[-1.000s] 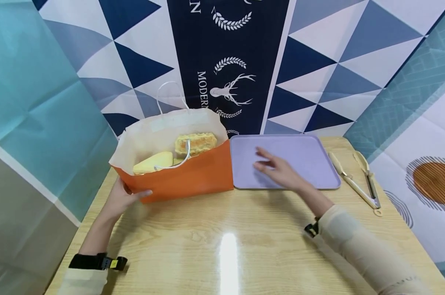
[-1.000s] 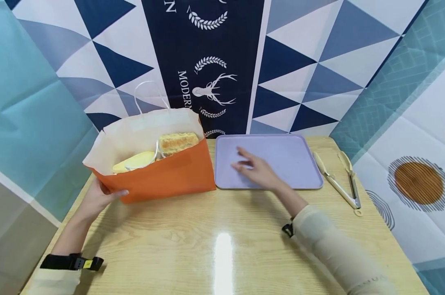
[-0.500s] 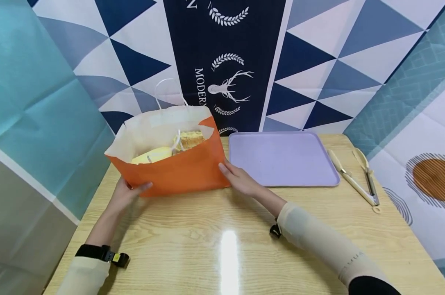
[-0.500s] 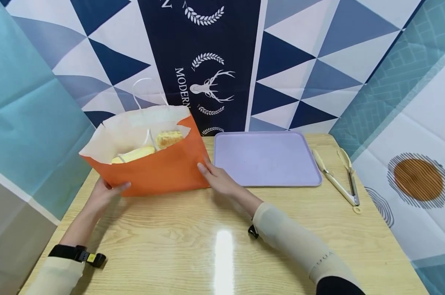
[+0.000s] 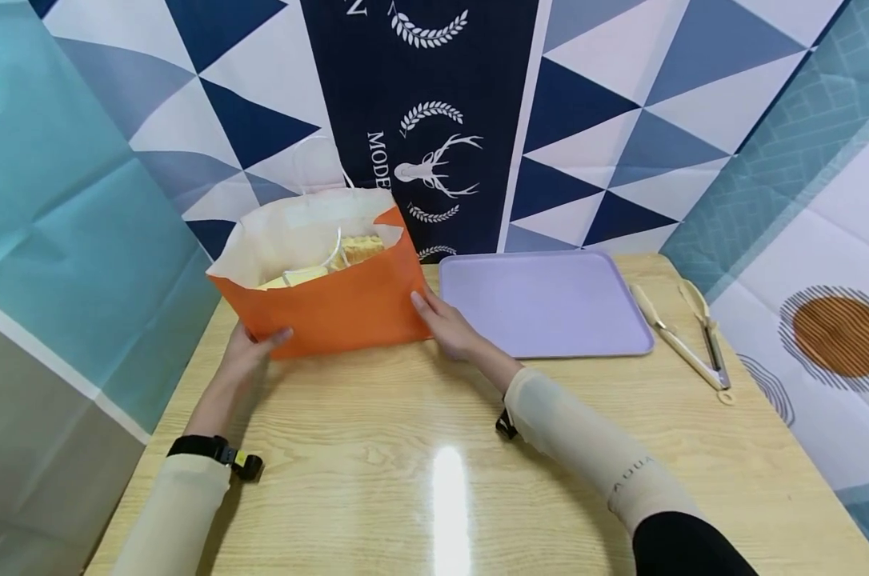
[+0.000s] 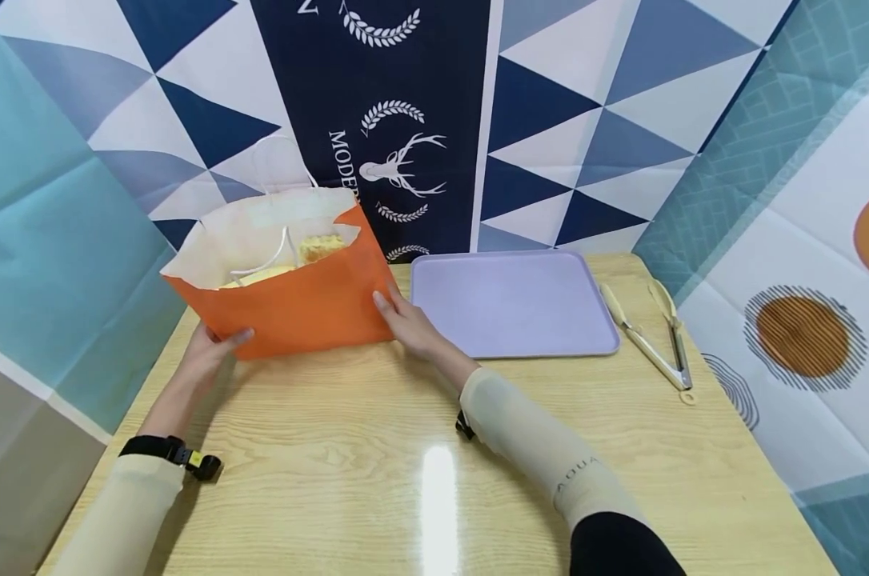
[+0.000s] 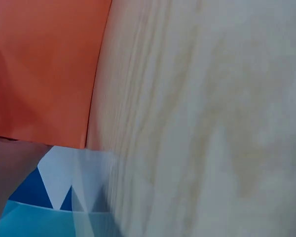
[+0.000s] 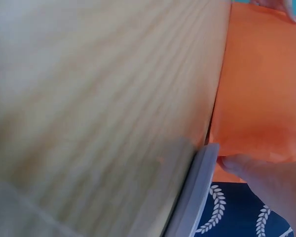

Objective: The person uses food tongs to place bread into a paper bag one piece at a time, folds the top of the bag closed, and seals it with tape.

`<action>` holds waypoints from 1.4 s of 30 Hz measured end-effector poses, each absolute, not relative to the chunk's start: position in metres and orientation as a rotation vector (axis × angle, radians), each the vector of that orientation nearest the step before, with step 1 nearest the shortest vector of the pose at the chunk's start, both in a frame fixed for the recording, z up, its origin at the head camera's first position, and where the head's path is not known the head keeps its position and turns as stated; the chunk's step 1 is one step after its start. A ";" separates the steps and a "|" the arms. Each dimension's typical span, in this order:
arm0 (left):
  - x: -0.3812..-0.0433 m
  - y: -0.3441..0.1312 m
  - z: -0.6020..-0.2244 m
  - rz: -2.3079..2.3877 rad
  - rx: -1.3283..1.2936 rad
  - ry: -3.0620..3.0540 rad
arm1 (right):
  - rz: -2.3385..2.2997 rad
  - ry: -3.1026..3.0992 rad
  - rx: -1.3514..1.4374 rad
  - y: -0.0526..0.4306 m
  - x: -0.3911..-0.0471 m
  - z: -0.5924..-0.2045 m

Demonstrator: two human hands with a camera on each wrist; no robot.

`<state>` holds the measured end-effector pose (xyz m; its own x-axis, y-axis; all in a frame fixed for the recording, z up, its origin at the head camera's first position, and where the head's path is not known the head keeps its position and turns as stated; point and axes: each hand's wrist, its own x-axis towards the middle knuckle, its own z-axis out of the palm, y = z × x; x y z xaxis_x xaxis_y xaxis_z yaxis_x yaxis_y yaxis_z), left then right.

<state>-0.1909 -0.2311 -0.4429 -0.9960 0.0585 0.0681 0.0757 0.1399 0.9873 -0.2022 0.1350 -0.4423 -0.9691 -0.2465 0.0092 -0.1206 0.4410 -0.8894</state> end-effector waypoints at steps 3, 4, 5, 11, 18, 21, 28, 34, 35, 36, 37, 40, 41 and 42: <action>-0.200 -0.235 -0.441 -2.081 -0.155 -2.336 | -1.642 2.507 -0.280 0.129 -0.212 -0.441; -0.204 -0.237 -0.440 -2.085 -0.149 -2.334 | -1.660 2.492 -0.271 0.127 -0.215 -0.441; -0.207 -0.238 -0.439 -2.083 -0.144 -2.342 | -1.681 2.479 -0.259 0.125 -0.219 -0.441; -0.228 -0.237 -0.438 -2.166 -0.101 -2.271 | -1.829 2.386 -0.240 0.121 -0.241 -0.444; -0.245 -0.238 -0.437 -2.204 -0.060 -2.236 | -1.848 2.412 -0.176 0.115 -0.249 -0.441; -0.247 -0.239 -0.436 -2.204 -0.065 -2.227 | -1.830 2.427 -0.166 0.114 -0.250 -0.439; -0.233 -0.238 -0.426 -2.161 -0.064 -2.304 | -1.700 2.486 -0.212 0.122 -0.246 -0.434; -0.198 -0.236 -0.416 -1.830 -0.154 -2.545 | -1.446 2.659 -0.333 0.140 -0.234 -0.421; -0.192 -0.237 -0.419 -1.736 -0.146 -2.574 | -1.395 2.699 -0.361 0.144 -0.231 -0.418; -0.187 -0.238 -0.421 -1.637 -0.124 -2.596 | -1.347 2.737 -0.384 0.148 -0.227 -0.414; -0.182 -0.238 -0.423 -1.543 -0.099 -2.613 | -1.291 2.784 -0.414 0.152 -0.223 -0.411; -0.168 -0.235 -0.427 -1.255 -0.064 -2.642 | -1.083 2.935 -0.484 0.167 -0.212 -0.401; -0.162 -0.231 -0.424 -1.176 -0.085 -2.649 | -1.013 2.980 -0.496 0.172 -0.208 -0.398; -0.157 -0.226 -0.421 -1.101 -0.108 -2.662 | -0.947 3.023 -0.511 0.176 -0.205 -0.395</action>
